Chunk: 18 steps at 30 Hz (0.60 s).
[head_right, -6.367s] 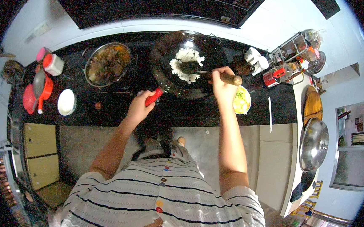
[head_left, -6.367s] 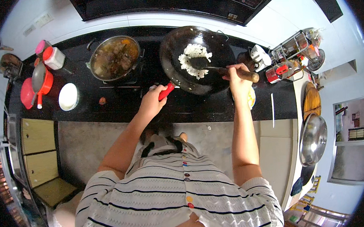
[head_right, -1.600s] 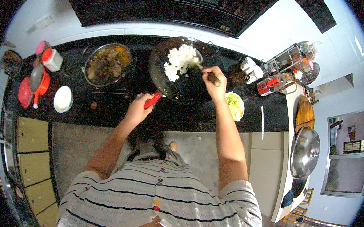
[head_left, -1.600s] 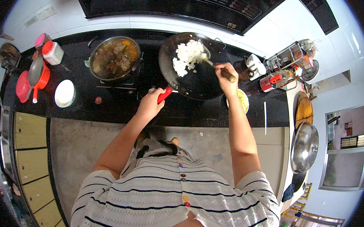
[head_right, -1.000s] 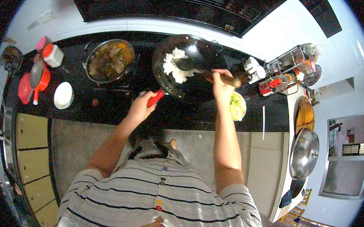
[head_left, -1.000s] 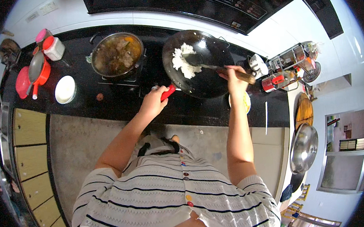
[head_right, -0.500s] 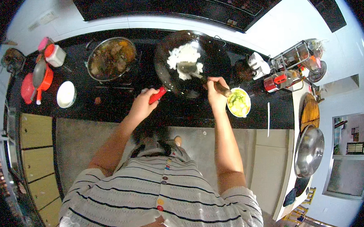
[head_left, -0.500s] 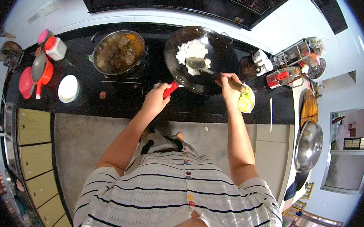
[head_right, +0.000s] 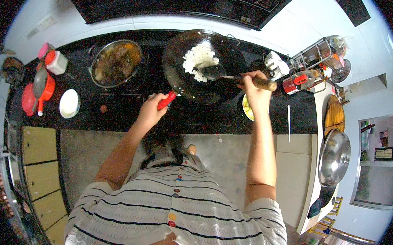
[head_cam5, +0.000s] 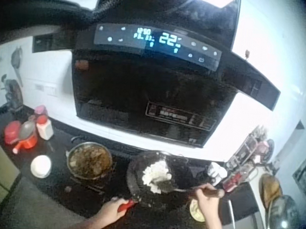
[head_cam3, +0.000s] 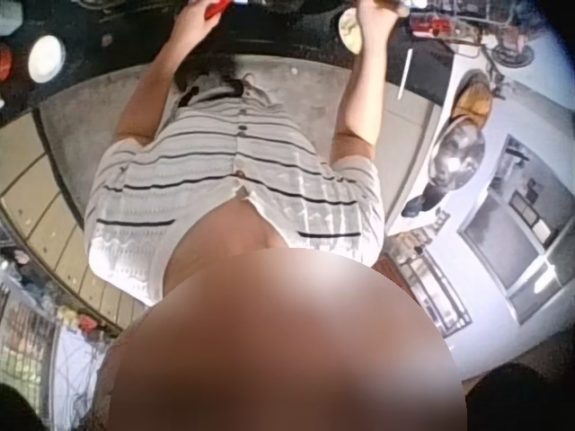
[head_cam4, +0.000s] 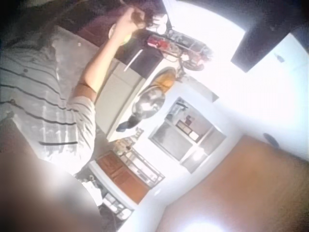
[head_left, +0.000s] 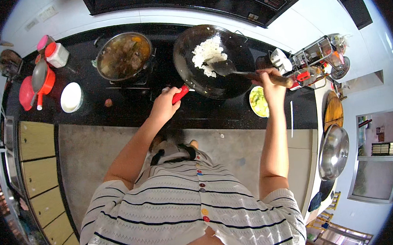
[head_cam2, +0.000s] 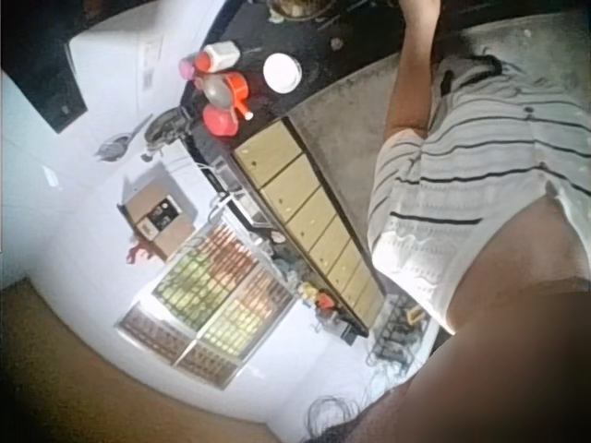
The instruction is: The person stirs white rice in a wok on a gas stove using a spatula. After cooking, the person moves to the sink, washes a white bowl and a metal bowl with a sponge under running water, and places the clean white bowl into a cabinet.
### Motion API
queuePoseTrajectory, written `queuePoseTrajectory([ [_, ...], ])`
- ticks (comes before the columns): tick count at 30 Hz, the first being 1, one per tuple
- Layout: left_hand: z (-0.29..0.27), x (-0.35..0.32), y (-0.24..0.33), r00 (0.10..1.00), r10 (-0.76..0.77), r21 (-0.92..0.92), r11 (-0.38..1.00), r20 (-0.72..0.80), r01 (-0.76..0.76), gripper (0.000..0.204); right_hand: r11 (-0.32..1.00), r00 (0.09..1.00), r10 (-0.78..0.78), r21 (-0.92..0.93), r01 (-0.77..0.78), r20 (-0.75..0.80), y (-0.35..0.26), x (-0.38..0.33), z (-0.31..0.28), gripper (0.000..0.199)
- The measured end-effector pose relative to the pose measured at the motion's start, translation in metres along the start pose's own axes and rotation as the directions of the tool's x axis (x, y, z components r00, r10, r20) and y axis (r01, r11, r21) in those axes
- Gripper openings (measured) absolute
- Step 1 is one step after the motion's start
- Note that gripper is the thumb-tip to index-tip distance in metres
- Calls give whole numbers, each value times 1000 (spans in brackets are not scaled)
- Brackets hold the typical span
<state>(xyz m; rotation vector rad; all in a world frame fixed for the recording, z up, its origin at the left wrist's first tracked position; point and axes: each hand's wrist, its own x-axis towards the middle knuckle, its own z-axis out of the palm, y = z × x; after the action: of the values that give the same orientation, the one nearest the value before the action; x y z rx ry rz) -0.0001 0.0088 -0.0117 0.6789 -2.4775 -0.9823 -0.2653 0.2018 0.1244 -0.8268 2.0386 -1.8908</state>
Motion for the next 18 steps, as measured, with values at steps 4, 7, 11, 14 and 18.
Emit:
queuePoseTrajectory([
  [4,-3,-1,6,1000,-9,-7,1000,-8,9,38,963,995,-5,-266,31,96,-11,3,-9,10],
  [7,-1,5,9,1000,8,-13,1000,-12,-8,38,960,997,-58,-272,71,54,57,22,-4,7],
  [11,4,2,-2,1000,2,-9,1000,-8,-2,39,857,927,-346,-354,374,142,51,32,38,7],
  [14,3,-1,-2,999,-21,-24,1000,-33,20,37,713,791,-466,-361,601,395,-23,27,38,12],
  [18,2,-1,-1,999,-10,-45,999,-44,8,37,818,892,-365,-367,444,265,-31,26,25,9],
])
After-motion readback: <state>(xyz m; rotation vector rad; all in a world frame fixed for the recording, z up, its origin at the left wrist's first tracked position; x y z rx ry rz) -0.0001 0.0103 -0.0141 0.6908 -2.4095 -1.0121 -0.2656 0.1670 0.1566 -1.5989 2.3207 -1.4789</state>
